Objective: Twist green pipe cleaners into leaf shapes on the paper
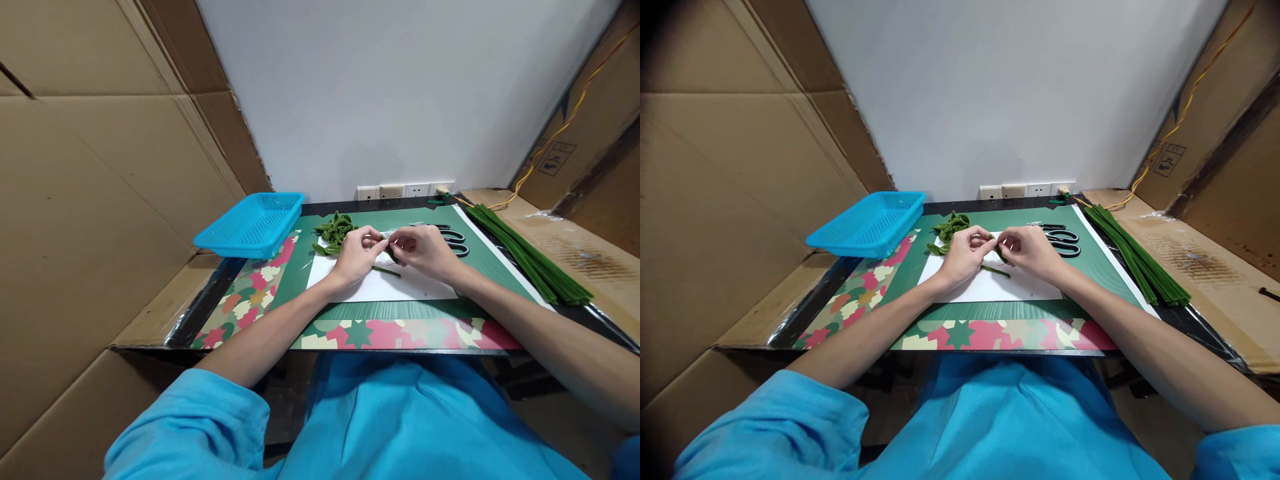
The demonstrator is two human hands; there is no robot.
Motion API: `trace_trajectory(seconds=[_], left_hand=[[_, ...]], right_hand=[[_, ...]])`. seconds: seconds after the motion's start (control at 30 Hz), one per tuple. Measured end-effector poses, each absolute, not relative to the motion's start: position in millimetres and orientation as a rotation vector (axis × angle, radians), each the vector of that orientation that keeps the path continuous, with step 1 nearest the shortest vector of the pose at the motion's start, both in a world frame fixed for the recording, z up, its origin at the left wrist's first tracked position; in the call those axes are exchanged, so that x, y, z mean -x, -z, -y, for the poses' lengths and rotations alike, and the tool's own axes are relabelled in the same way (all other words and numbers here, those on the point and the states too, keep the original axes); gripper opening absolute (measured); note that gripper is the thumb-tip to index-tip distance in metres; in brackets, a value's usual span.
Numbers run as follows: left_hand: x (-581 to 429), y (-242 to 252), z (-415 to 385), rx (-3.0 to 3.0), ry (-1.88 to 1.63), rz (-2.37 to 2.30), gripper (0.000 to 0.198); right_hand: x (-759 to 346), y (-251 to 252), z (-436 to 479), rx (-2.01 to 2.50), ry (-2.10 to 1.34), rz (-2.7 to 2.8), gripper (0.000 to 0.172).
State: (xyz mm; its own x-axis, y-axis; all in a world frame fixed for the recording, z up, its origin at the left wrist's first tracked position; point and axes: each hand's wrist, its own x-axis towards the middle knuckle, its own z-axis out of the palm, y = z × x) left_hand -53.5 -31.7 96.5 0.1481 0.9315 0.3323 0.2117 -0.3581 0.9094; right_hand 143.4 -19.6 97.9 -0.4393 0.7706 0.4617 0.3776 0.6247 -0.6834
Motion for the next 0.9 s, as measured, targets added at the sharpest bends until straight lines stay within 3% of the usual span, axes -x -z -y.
trace_trajectory(seconds=[0.23, 0.6, 0.9], left_hand=[[55.1, -97.6, 34.1, -1.644, -1.318, -1.173, 0.035], [58.1, -97.4, 27.5, -1.601, -1.441, -1.184, 0.025], [58.4, -101.1, 30.5, -1.511, -1.438, -1.139, 0.038]], right_hand=[[-145.6, -98.2, 14.6, 0.853, -0.87, 2.041, 0.021], [-143.6, -94.2, 11.9, 0.863, -0.914, 1.927, 0.024], [-145.3, -94.5, 12.2, 0.875, -1.014, 1.837, 0.027]])
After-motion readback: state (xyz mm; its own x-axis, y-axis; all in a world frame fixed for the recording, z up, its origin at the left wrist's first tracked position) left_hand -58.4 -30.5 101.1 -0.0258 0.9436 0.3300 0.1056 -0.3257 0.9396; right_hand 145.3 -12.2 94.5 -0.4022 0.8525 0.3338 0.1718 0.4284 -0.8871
